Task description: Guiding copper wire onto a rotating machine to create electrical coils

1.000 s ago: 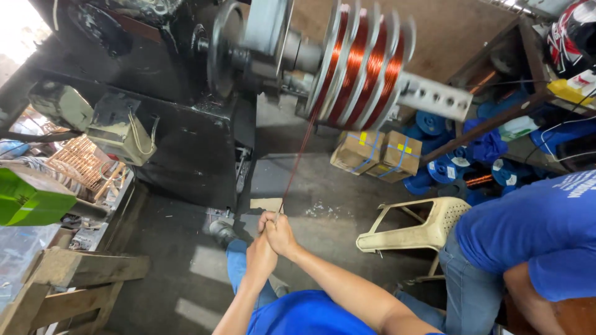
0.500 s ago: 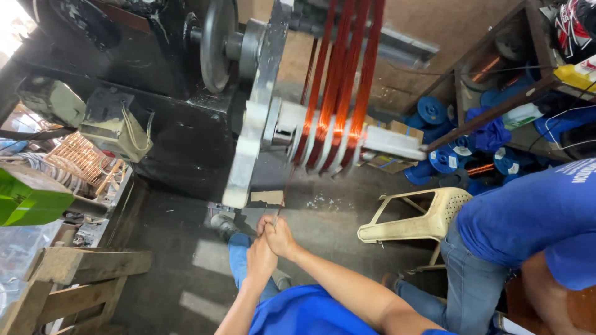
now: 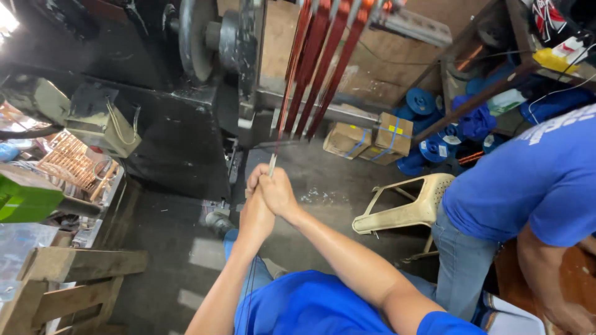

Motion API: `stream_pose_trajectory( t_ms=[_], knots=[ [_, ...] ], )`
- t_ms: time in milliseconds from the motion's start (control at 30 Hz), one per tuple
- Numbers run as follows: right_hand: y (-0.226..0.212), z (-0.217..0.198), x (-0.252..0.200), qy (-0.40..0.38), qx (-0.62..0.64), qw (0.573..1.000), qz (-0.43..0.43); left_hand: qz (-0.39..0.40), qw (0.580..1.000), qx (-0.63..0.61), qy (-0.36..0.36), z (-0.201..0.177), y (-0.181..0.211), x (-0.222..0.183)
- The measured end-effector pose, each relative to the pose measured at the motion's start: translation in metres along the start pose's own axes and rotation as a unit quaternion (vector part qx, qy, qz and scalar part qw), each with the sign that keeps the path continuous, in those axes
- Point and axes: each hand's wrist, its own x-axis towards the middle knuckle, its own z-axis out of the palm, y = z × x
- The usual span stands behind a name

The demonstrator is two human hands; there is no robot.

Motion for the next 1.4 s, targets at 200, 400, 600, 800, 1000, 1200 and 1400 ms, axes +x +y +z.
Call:
stream_pose_trajectory(
  t_ms=[200, 400, 600, 800, 1000, 1200, 1400],
  knots=[
    [0.050, 0.016, -0.032, -0.021, -0.027, 0.998, 0.059, -0.044, 0.997, 0.044, -0.037, 0.044, -0.063, -0.009],
    [0.150, 0.039, -0.034, -0.038, -0.050, 0.997, 0.049, 0.008, 0.995, 0.095, -0.028, 0.081, -0.121, -0.002],
    [0.087, 0.046, -0.042, -0.004, -0.062, 0.997, 0.047, 0.066, 0.988, 0.114, -0.085, 0.070, -0.133, -0.012],
    [-0.024, 0.020, -0.061, -0.020, -0.137, 0.990, 0.014, 0.093, 0.981, 0.126, -0.119, 0.039, -0.141, -0.030],
    [-0.017, 0.024, -0.064, -0.054, -0.119, 0.991, 0.012, 0.106, 0.982, 0.122, -0.102, 0.024, -0.135, -0.034],
    [-0.034, 0.024, -0.055, -0.137, -0.194, 0.969, 0.072, 0.102, 0.989, 0.095, -0.054, 0.012, -0.135, -0.035],
    [-0.031, 0.025, -0.051, -0.152, -0.195, 0.966, 0.075, 0.092, 0.993, 0.070, 0.000, 0.004, -0.130, -0.034]
  ],
)
